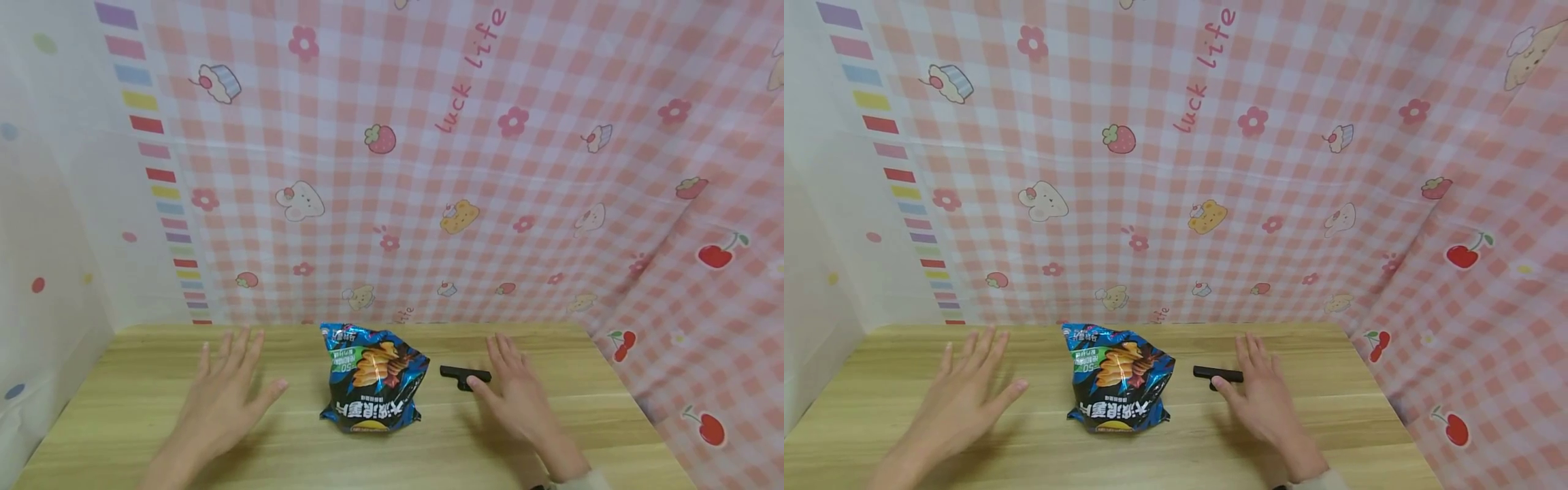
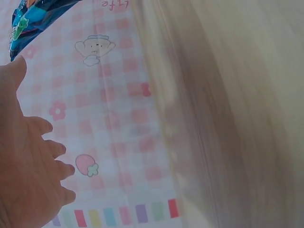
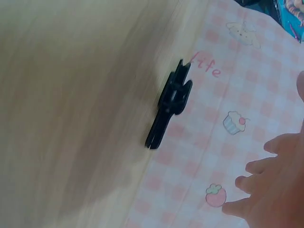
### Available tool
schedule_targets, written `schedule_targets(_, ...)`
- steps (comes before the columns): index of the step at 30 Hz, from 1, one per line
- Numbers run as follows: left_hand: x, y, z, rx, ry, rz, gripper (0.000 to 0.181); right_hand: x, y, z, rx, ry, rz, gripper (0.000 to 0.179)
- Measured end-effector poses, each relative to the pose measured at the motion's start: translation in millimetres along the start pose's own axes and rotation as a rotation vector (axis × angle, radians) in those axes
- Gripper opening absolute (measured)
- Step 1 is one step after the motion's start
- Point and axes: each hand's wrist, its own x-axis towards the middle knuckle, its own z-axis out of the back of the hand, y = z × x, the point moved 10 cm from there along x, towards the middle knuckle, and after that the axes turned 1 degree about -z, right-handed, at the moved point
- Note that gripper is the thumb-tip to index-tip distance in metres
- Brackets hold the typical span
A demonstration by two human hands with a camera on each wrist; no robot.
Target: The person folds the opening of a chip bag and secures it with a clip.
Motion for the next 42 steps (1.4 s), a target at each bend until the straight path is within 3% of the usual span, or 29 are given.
schedule_targets(19, 9.9, -22.6, -0.3, -0.05, -0.105, -0.038, 0.09, 1.7, 32.0, -6.2, 0.115, -0.076, 0.031, 0.077)
schedule_targets(31, 15.8, -39.9, 7.9, -0.131, -0.204, -0.056, 0.085, 1.0, 45.8, -8.2, 0.182, -0.119, 0.032, 0.072)
schedule_targets(42, 23.6, -66.0, 12.1, -0.187, -0.323, -0.114, 0.088, 1.4, 57.5, -10.4, 0.278, -0.185, 0.037, 0.061)
